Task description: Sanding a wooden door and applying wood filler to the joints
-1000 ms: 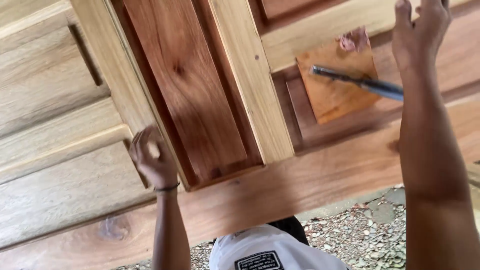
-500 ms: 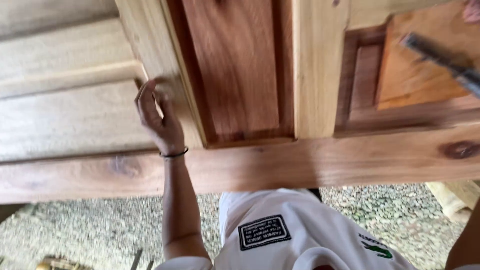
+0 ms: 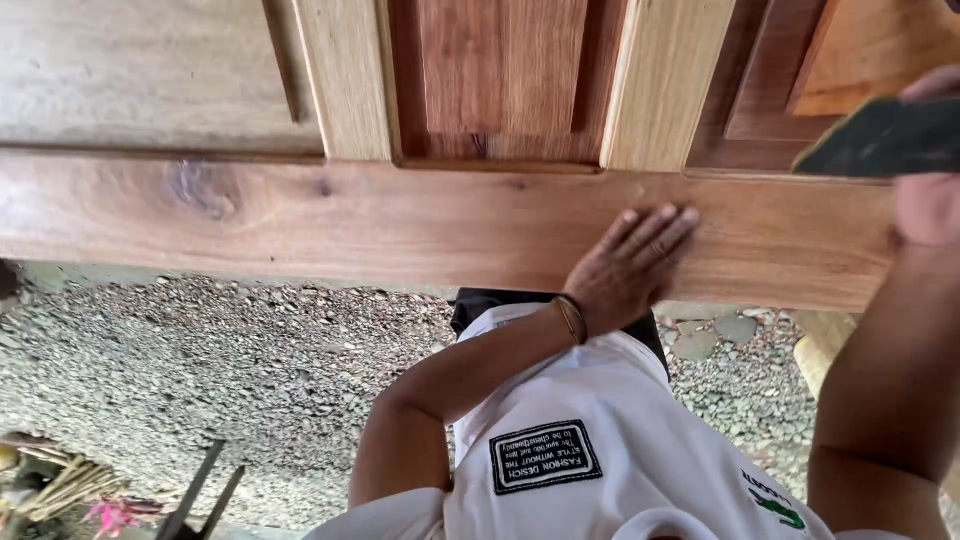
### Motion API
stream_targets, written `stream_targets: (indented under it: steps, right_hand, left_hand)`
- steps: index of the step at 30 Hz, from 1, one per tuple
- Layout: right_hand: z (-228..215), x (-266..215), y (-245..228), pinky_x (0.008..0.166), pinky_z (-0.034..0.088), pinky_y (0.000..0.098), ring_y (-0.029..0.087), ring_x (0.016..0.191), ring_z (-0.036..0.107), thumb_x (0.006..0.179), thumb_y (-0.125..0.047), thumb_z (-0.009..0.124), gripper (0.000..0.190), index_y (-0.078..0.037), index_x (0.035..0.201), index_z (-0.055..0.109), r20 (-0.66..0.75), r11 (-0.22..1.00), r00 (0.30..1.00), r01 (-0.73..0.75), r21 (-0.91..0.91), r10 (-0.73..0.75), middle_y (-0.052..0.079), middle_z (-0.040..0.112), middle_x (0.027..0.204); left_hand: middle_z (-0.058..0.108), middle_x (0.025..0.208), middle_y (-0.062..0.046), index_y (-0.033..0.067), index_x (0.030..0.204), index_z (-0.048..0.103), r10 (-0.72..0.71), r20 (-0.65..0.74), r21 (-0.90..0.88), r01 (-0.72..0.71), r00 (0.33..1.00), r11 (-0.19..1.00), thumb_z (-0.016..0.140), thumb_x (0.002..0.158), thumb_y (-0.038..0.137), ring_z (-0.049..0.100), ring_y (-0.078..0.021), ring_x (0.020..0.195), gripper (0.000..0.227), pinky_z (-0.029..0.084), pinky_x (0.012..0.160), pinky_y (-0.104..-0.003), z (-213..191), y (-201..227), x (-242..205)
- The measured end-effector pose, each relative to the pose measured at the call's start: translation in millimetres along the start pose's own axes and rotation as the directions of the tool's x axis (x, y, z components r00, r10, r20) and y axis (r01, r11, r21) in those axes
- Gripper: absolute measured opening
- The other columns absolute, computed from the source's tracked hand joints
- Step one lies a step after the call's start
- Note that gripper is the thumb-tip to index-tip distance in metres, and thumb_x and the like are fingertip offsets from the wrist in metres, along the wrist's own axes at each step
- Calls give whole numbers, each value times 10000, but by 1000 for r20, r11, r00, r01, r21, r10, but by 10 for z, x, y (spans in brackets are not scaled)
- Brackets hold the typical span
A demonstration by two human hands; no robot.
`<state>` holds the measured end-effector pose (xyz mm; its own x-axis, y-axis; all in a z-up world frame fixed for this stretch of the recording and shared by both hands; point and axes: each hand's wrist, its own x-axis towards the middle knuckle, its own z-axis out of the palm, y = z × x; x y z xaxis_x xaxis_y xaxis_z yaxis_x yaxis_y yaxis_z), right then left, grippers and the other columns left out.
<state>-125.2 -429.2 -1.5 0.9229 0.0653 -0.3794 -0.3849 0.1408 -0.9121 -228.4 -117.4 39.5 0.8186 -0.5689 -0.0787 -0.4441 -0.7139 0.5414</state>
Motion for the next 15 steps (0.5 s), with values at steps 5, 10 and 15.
stream_targets:
  steps: [5, 10, 15]
  right_hand:
    - [746, -404, -272, 891, 511, 373, 191, 921, 578, 826, -509, 601, 314, -231, 920, 491, 18, 950, 991, -135, 280, 136, 23, 576, 973]
    - [646, -883, -174, 593, 365, 282, 131, 659, 430, 861, 7, 580, 283, -108, 784, 333, -200, 975, 969, 109, -194, -148, 63, 437, 760]
    - [937, -1098, -137, 954, 279, 498, 474, 1198, 304, 893, 81, 382, 109, 57, 901, 276, 258, 431, 849, 469, -771, -462, 365, 313, 1259]
  left_hand:
    - [190, 1384, 33, 250, 1332, 221, -256, 35, 332, 231, 966, 915, 373, 859, 604, 174, -165, 1291, 609, 175, 1046, -374, -194, -322, -144]
    - [170, 1392, -59, 286, 1320, 263, -456, -260, 260, 516, 851, 816, 364, 810, 658, 148, -300, 1300, 640, 166, 1045, -533, -351, -853, -565]
    - [159, 1385, -93, 228, 1330, 268, -606, -344, 237, 691, 717, 683, 227, 822, 618, 126, -344, 1280, 642, 85, 1042, -509, -671, -1297, -893]
